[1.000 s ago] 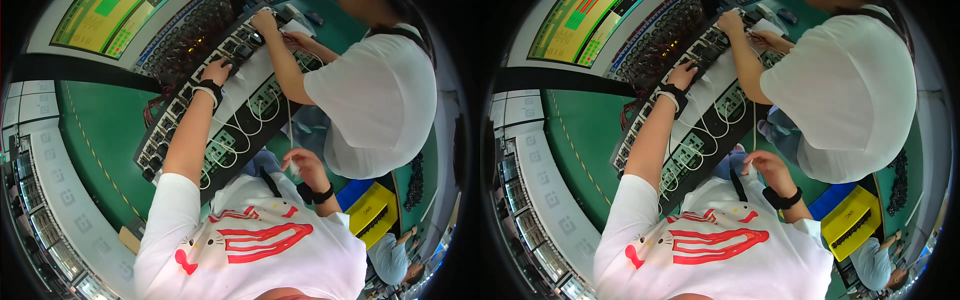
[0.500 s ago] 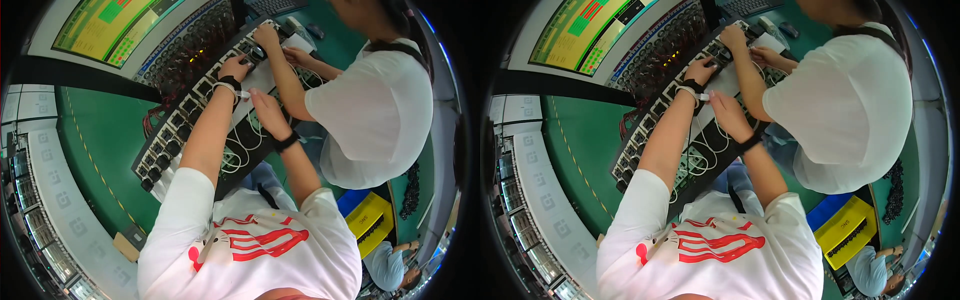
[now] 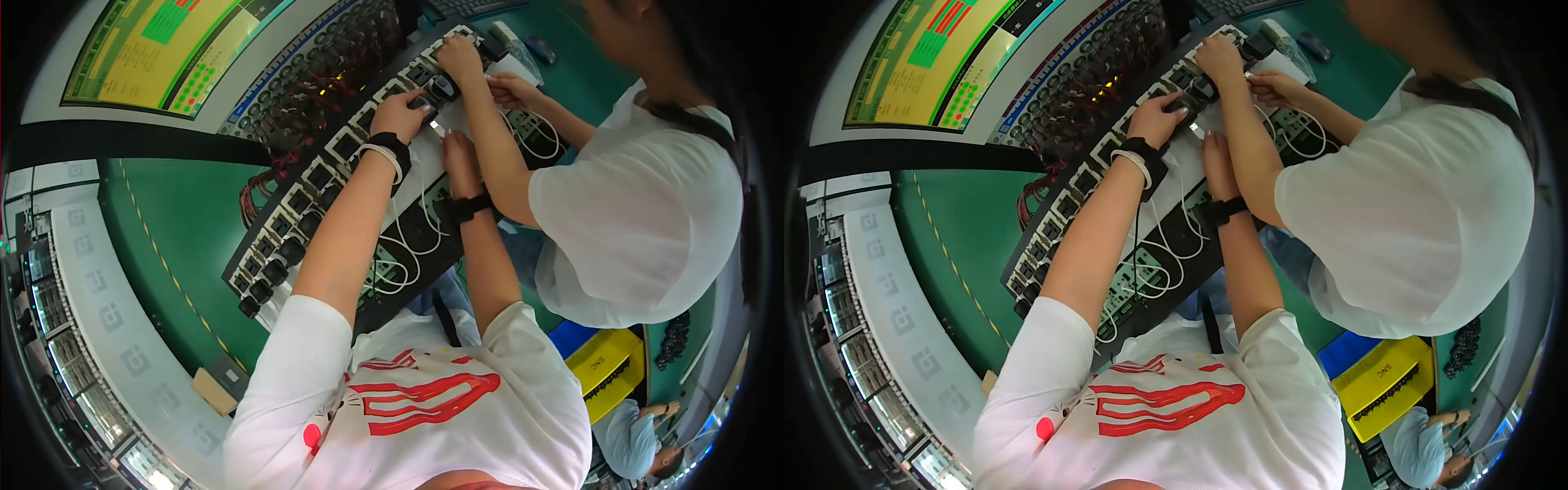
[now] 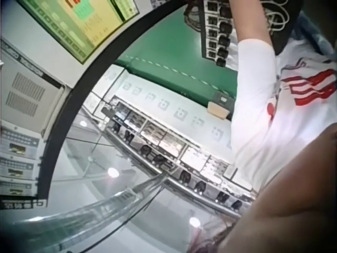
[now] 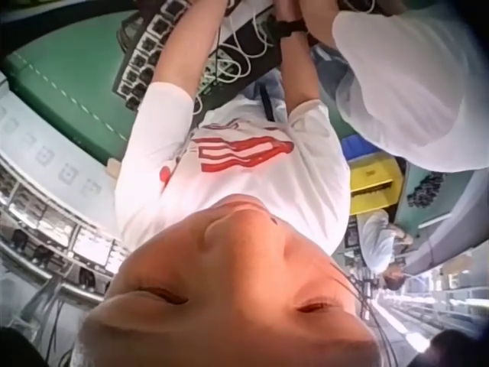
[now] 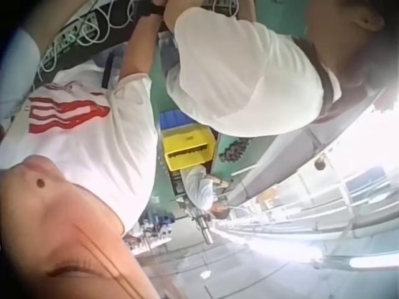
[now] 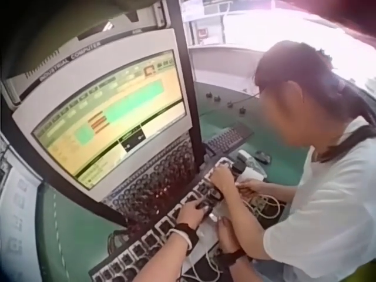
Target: The person plugs power adapters into a testing rack, connects USB cables to them, and then unplugs the cables and adapters, placing the adapters onto a table.
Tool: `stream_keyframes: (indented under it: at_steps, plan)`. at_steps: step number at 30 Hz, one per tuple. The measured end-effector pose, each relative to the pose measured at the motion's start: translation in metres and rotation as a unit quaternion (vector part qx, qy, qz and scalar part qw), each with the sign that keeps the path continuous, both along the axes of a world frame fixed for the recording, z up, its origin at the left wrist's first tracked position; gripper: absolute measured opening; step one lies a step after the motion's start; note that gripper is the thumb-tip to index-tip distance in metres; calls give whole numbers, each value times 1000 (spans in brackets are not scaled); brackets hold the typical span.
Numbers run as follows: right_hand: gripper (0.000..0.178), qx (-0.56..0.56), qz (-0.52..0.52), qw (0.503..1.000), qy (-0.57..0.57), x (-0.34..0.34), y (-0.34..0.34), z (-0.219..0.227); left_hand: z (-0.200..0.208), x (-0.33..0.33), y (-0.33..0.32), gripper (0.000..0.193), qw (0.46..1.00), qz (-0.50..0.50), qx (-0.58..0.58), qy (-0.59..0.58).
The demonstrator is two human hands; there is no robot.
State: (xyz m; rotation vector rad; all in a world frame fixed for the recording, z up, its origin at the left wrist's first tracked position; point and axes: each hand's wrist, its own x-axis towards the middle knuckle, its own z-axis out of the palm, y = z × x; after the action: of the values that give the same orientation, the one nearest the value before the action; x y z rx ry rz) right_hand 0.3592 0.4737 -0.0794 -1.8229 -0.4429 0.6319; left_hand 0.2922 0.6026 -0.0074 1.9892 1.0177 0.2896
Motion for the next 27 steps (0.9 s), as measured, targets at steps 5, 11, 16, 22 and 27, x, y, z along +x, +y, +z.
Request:
stream_keyframes:
  at_steps: [5,11,16,22,27]
  plan:
    - [35,-15,4,998,64,1,0,8,-2,0,2,43,1000,7,-12,18]
    - [35,-2,0,999,-40,3,-2,14,2,1,-3,41,1000,8,0,19]
    - [35,-57,49,983,-166,2,0,23,-2,-1,0,40,1000,19,-23,10]
    - [34,-118,53,973,-189,-4,6,33,-2,-1,0,41,999,14,-32,-5]
    - [34,-125,45,979,-153,-10,14,32,4,1,-6,40,999,29,-31,26]
